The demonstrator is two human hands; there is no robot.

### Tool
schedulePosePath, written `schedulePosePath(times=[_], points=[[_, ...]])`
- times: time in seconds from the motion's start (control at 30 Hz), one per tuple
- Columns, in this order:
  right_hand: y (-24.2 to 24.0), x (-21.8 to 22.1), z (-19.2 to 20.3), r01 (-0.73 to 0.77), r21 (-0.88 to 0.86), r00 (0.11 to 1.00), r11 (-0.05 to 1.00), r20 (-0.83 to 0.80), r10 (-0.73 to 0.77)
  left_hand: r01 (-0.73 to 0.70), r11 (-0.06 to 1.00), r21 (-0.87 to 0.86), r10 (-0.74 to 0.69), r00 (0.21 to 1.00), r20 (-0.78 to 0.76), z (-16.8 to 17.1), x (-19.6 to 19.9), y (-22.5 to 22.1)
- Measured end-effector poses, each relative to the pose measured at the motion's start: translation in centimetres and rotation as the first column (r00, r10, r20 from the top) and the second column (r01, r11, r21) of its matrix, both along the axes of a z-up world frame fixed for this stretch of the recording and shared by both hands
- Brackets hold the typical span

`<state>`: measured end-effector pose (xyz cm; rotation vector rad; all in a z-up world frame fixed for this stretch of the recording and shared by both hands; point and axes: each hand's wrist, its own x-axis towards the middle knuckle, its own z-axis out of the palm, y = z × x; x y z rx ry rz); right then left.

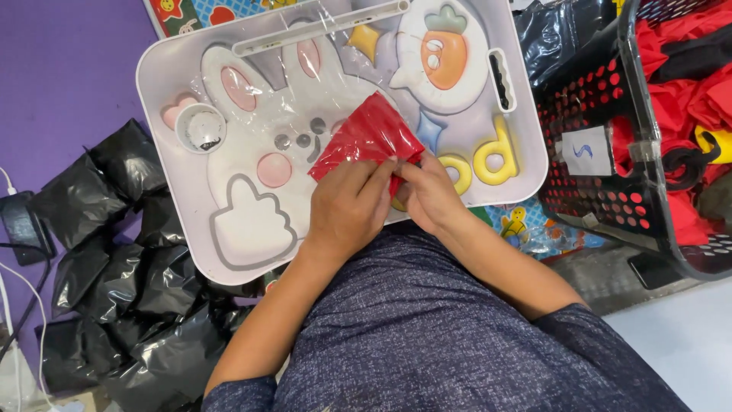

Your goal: Folding red fabric covers and placing them into black plastic shipping bags for fulfillment.

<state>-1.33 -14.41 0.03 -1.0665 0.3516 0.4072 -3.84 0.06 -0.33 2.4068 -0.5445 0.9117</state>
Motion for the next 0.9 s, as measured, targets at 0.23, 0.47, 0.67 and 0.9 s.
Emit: schedulePosePath(times=[0.23, 0.47, 0.67, 0.9], points=[[-0.5, 0.1, -3.9, 0.099, 0.193, 0.979, 0.976, 0.158, -0.131, -0.239, 0.638, -0.732, 0.17, 0.971, -0.169, -2.9, -0.4, 2.3], [2.3, 0.3, -0.7, 0.174, 0.219, 0.972, 0.96, 0.116, -0.203, -0.425, -0.293, -0.856, -0.53, 0.818, -0.225, -1.7, 1.3, 0.1], [1.3, 1.6, -4.9, 0.246, 0.215, 0.957, 0.945, 0.103, -0.272, -0.357, -0.232, -0.905, -0.497, 0.843, -0.205, -2.4, 0.8, -2.1], [1.0, 1.4, -1.3, 0.101, 0.02, 0.98, 0.995, 0.172, -0.103, -0.378, -0.102, -0.92, -0.535, 0.8, -0.27, -1.1, -0.7, -3.2]])
